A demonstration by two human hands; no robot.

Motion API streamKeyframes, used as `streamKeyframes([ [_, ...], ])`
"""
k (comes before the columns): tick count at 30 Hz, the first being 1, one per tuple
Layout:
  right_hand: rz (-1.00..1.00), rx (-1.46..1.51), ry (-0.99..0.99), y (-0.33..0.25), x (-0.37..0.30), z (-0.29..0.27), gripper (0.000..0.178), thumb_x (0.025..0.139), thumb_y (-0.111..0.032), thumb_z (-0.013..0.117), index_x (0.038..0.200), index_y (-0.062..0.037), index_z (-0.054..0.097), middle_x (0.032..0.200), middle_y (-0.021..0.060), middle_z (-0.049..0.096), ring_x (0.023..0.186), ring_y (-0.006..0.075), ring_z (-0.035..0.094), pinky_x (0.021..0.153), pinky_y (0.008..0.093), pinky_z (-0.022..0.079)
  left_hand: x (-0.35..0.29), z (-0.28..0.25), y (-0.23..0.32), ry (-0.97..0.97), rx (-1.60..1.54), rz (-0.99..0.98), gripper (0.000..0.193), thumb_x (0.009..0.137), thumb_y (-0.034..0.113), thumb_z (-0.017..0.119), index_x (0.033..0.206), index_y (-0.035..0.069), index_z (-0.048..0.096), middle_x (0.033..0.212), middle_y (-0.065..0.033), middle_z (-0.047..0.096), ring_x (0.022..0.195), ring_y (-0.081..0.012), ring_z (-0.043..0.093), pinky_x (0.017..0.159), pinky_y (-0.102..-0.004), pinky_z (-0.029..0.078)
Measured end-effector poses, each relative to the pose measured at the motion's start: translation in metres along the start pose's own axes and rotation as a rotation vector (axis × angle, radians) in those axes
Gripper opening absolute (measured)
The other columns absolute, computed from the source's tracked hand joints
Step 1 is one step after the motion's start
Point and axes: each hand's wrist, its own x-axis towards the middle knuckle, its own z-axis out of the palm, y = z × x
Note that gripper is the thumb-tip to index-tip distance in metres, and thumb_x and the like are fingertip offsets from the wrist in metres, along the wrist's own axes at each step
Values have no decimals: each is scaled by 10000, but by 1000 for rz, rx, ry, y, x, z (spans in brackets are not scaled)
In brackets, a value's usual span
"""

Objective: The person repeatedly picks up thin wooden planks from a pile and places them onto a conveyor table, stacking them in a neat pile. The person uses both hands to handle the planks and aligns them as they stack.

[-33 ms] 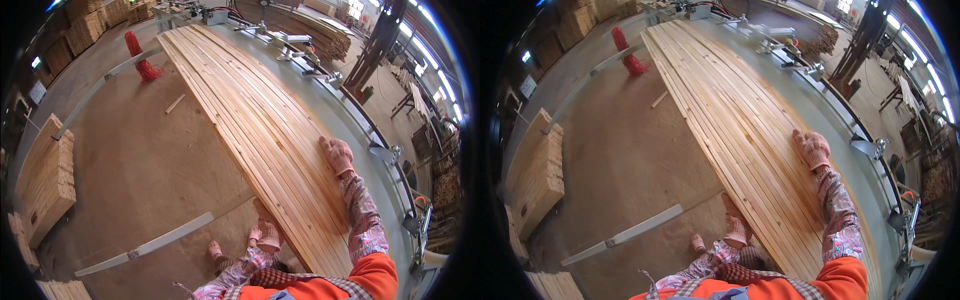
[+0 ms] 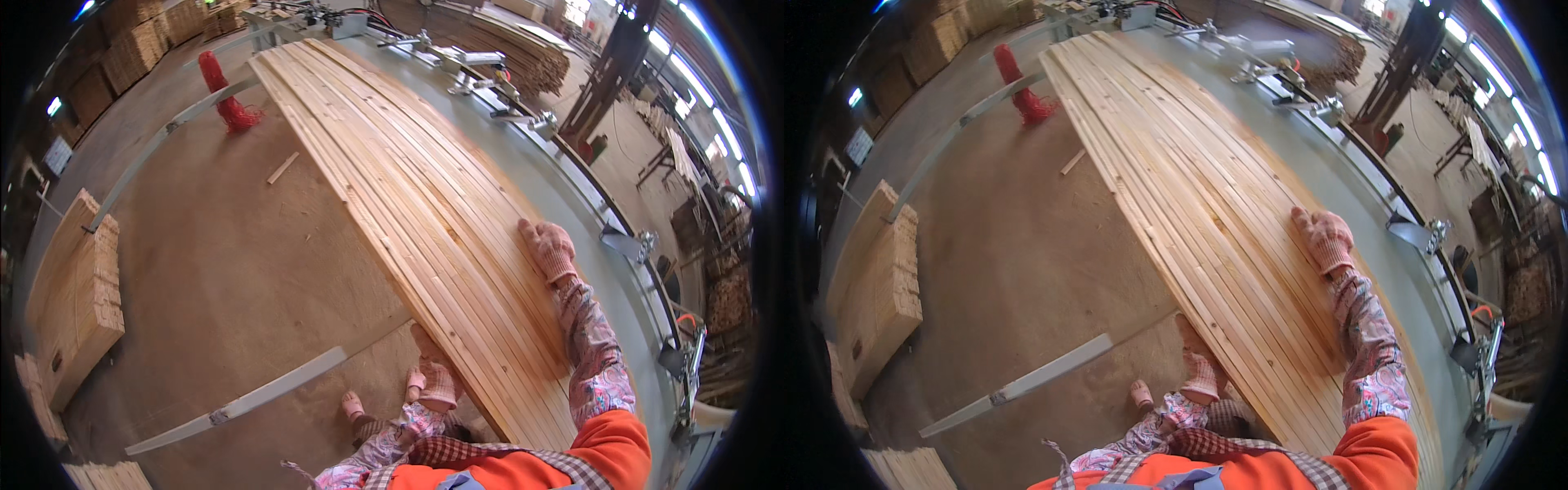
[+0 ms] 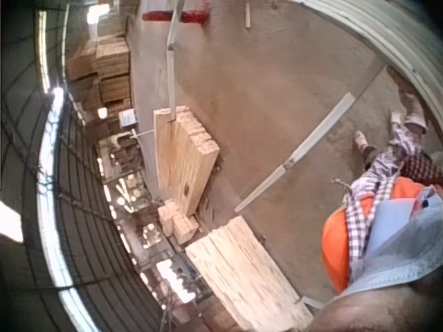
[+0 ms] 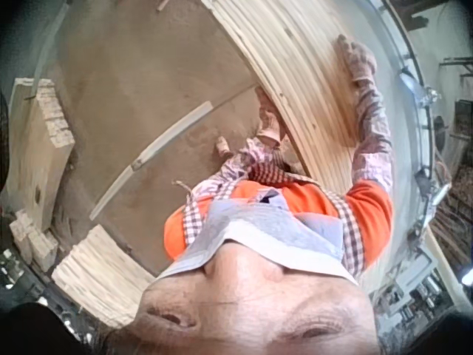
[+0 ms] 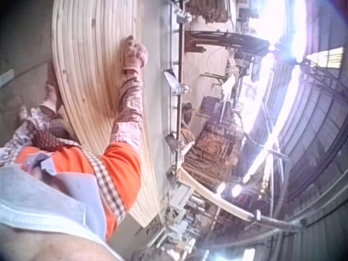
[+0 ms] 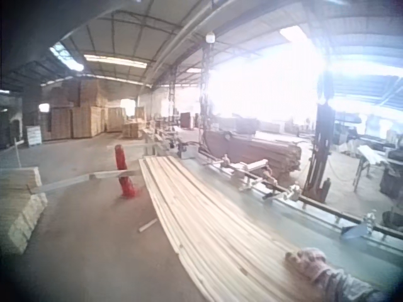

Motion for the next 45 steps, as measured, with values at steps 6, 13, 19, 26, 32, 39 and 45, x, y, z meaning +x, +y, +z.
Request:
streamKeyframes([
  [6, -33, 43, -90, -29, -21, -2, 657, 915, -631, 443, 888, -31, 710, 918, 206, 684, 915, 376, 645, 816, 454, 490, 2, 1, 27, 16, 80, 3, 511, 950, 437, 457, 1291, 73, 565, 1175, -166, 623, 1067, -291, 601, 902, -431, 486],
  [13, -2, 69, -164, -42, -34, -4, 630, 916, -613, 474, 893, -28, 706, 905, 187, 686, 903, 369, 645, 805, 441, 494, -19, -18, 42, 65, 163, -43, 456, 966, 369, 463, 1269, 51, 584, 1128, -152, 648, 1030, -271, 622, 885, -398, 499],
  [19, 10, 591, -394, -1, -16, -11, 547, 915, -553, 562, 1047, -47, 726, 952, 104, 698, 834, 128, 622, 759, 308, 499, -29, -29, 58, 88, 282, -133, 410, 979, 310, 469, 1250, 33, 601, 1088, -140, 669, 998, -253, 640, 871, -370, 509],
  [26, -52, 870, -302, 25, -7, 10, 377, 895, -338, 640, 1155, -74, 707, 1033, 39, 711, 970, 125, 626, 871, 262, 489, -116, 21, 186, -48, 1156, -669, 358, 995, 242, 476, 1228, 12, 620, 1042, -126, 694, 962, -233, 662, 854, -337, 522],
  [32, -195, 873, -241, 20, -5, 30, 302, 890, -266, 641, 1101, -67, 723, 1044, 64, 727, 980, 139, 649, 881, 275, 494, -95, 163, 194, -930, 1713, 49, 389, 1000, 337, 495, 1242, 61, 624, 1095, -114, 697, 991, -229, 668, 878, -353, 513],
  [39, -599, 862, 74, 7, -36, 1, 392, 930, -94, 559, 1323, -99, 563, 1205, 93, 579, 1048, 216, 582, 908, 337, 492, 49, 254, 26, -794, 2306, 928, 525, 772, 515, 602, 1073, 91, 677, 1093, -144, 635, 1051, -319, 579, 967, -452, 386],
  [45, -371, 478, 291, 71, 7, 56, 531, 868, -146, 646, 1381, -130, 512, 1295, 152, 533, 1180, 320, 537, 1024, 382, 430, 68, 228, 3, -827, 2214, 1036, 506, 844, 479, 548, 1153, 87, 633, 1199, -152, 623, 1099, -300, 596, 1043, -457, 331],
])
